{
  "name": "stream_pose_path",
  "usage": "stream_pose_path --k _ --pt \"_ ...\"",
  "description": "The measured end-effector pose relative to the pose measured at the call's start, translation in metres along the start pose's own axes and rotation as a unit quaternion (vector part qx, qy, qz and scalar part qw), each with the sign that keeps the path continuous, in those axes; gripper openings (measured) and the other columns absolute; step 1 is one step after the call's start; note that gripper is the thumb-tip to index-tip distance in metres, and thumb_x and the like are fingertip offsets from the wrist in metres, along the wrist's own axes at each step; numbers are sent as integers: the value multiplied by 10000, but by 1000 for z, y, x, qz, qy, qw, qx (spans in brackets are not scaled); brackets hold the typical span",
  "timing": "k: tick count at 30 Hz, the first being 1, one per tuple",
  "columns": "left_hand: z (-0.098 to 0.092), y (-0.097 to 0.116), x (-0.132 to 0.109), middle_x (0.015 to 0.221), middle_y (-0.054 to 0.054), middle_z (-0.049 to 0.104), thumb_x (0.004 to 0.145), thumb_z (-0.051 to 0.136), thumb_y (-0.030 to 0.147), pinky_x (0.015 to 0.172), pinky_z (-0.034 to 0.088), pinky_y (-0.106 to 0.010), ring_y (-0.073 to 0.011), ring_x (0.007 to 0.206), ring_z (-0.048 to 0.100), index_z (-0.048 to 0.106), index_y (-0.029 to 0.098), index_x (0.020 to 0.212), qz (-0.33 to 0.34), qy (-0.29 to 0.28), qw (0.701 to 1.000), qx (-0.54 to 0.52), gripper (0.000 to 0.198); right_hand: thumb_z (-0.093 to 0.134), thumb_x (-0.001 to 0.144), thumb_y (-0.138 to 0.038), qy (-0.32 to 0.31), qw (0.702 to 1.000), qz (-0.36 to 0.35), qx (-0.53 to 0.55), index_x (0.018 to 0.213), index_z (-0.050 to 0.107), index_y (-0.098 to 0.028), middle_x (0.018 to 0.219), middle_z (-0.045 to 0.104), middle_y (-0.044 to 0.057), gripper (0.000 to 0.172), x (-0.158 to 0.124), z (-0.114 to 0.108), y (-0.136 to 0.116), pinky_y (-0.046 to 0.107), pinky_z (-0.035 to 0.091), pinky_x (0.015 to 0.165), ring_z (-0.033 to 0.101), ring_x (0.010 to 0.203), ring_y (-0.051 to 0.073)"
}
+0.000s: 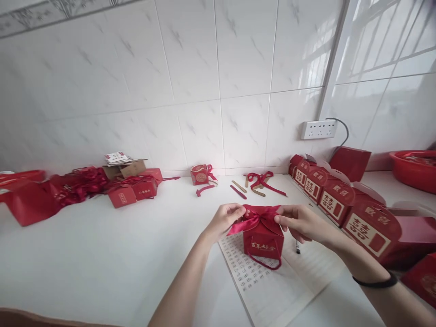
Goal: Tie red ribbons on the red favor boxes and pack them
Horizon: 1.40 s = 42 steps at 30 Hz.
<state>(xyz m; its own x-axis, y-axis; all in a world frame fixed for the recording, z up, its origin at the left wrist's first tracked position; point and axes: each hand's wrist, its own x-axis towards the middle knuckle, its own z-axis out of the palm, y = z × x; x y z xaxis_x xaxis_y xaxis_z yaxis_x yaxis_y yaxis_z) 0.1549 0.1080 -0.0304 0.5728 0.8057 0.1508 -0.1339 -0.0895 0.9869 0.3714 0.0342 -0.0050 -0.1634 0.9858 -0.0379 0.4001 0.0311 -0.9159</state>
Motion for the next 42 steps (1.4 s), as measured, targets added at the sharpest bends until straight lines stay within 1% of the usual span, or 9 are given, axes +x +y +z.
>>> stream_pose_path --k 7,18,22,26,30,34,37,40,42 --pt "4 -2 -1 743 -41 613 664 707 490 633 402 -243 -118 664 521 648 123 686 -11 24 999 -38 373 636 617 -703 19 997 1 81 754 526 -184 420 423 -48 547 4 5 6 185 147 346 254 348 48" --pt "2 1 -1 677 1 559 672 722 382 575 365 -225 -85 591 482 601 128 749 -20 15 1000 -11 291 704 621 -495 41 976 -5 215 773 522 -172 328 372 -88 401 6 19 0 192 65 344 185 304 34" --pt "2 -1 1 626 18 516 728 660 360 553 364 -224 -86 560 459 561 139 735 10 38 997 66 243 674 666 -421 53 972 -24 226 788 537 -172 333 351 -99 309 8 19 4 187 98 358 202 322 40" --pt "7 -3 1 617 27 517 764 583 333 539 371 -222 -95 546 461 509 172 708 109 129 966 197 187 616 724 -347 42 970 -60 233 746 527 -178 368 357 -96 192 8 20 8 188 140 393 219 352 41" --pt "11 -6 -3 607 35 511 793 531 280 564 387 -225 -103 555 475 485 203 718 188 164 910 331 117 613 690 -296 69 971 -65 218 750 534 -175 390 363 -95 156 10 23 7 190 141 392 251 357 47" --pt "12 -7 -5 669 31 492 792 517 232 585 397 -221 -100 581 475 435 208 714 240 197 874 374 116 593 639 -224 113 968 -62 216 772 532 -175 486 446 -75 155 10 25 6 190 121 367 283 357 37" --pt "8 -5 -5 734 13 506 776 510 190 621 421 -226 -103 623 498 440 201 748 263 161 881 360 76 572 670 -199 105 968 -78 214 800 527 -183 522 448 -75 138 9 27 6 187 133 369 290 372 34" --pt "3 -2 -6 720 11 531 765 534 194 638 436 -233 -115 648 523 474 194 819 231 67 912 332 81 575 729 -236 93 968 -93 212 808 524 -183 467 374 -93 108 7 26 4 188 139 371 260 371 37" --pt "0 0 -6 708 15 538 764 551 208 627 435 -229 -114 642 529 482 192 837 213 46 923 316 102 605 742 -291 93 966 -97 221 825 513 -183 473 365 -96 164 6 25 3 188 139 370 256 372 35"
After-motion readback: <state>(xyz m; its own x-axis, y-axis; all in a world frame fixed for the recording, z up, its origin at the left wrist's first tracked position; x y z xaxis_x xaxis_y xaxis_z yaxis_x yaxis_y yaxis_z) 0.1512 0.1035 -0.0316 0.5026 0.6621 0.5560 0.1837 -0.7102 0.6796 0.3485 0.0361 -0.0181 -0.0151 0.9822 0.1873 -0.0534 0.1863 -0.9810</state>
